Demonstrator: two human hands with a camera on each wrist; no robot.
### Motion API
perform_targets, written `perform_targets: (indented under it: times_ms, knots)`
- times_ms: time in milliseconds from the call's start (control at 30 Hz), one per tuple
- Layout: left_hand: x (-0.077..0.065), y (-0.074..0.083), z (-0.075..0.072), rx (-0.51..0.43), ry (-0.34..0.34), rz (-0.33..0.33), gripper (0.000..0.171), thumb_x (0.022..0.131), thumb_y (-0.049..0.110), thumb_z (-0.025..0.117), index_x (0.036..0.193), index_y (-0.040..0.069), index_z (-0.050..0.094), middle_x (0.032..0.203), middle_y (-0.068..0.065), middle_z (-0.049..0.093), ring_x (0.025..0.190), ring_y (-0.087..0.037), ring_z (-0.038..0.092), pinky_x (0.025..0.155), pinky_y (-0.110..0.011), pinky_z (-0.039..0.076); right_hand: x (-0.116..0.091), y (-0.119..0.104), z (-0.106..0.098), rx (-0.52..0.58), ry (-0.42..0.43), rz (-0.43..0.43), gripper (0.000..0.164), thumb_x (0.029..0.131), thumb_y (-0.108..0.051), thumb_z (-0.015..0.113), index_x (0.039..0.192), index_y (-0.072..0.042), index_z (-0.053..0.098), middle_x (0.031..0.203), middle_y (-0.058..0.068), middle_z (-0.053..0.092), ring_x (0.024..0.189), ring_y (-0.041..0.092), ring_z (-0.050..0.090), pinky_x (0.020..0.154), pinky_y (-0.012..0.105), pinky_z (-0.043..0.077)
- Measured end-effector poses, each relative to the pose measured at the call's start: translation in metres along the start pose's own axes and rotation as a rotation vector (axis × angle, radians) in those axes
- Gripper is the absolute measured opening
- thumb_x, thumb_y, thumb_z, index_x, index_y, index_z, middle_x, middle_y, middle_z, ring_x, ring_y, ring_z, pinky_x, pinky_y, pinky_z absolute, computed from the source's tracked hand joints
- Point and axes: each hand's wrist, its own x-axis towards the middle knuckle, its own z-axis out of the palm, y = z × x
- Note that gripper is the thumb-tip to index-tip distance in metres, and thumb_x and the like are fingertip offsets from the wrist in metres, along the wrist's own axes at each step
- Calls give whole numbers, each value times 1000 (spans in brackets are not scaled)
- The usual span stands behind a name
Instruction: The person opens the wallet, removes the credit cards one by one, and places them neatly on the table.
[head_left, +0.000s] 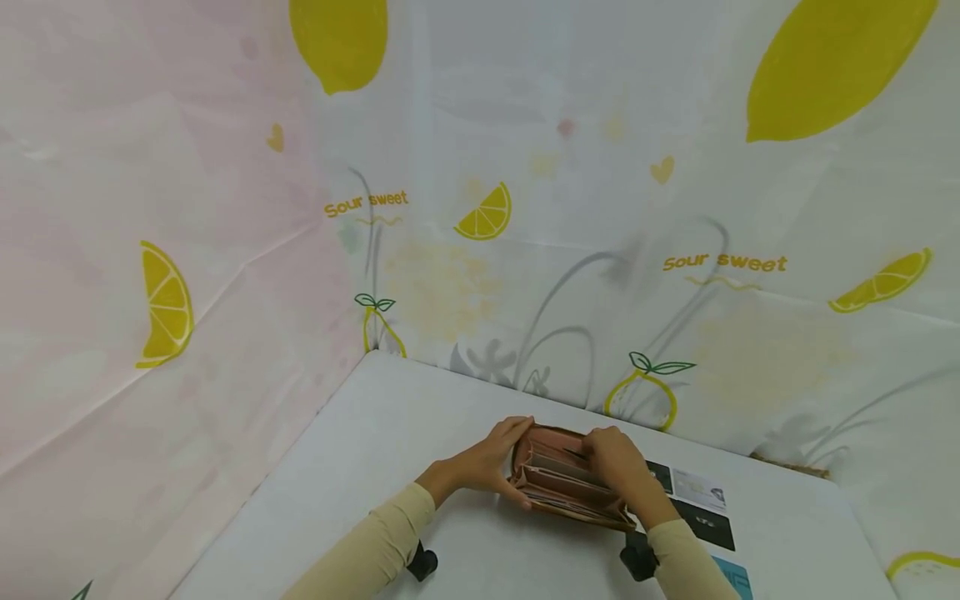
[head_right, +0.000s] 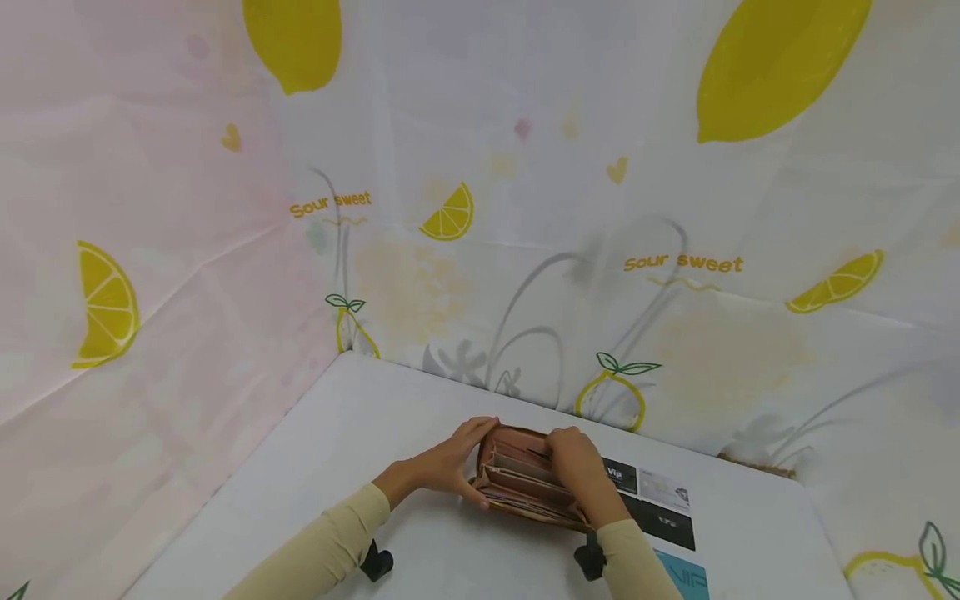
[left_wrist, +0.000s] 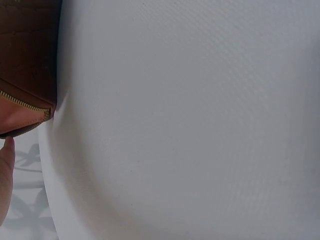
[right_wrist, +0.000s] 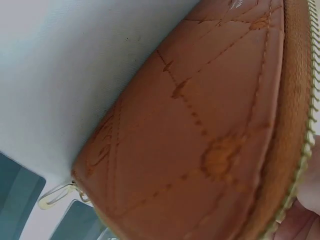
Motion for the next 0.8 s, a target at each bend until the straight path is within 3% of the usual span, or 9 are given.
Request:
perform_targets:
  times_ms: [267, 633, 800]
  knots:
    - [0, 1, -1, 4, -7, -1, 129, 65, 49, 88, 156, 3, 9, 156, -7, 16, 142, -21, 20, 111, -38, 32, -4, 4, -6, 134, -5, -8, 16, 83, 4, 72, 82, -11, 76, 82, 4, 70, 75, 18, 65, 64, 35, 53]
    - [-1, 2, -1, 3, -2, -4, 129, 65, 49, 88, 156, 3, 9, 155, -7, 17, 142, -21, 20, 110, -38, 33, -2, 11, -15, 81, 94, -154, 19, 82, 10, 68, 82, -8, 76, 76, 2, 69, 68, 14, 62, 62, 32, 52]
    - [-1, 2, -2, 1, 0, -2, 129, 65, 49, 88, 156, 3, 9, 155, -7, 17, 142, -20, 20, 110, -37, 33, -1, 14, -25, 94, 117, -156, 15, 80, 7, 73, 82, -8, 74, 75, 2, 68, 67, 14, 62, 61, 31, 52]
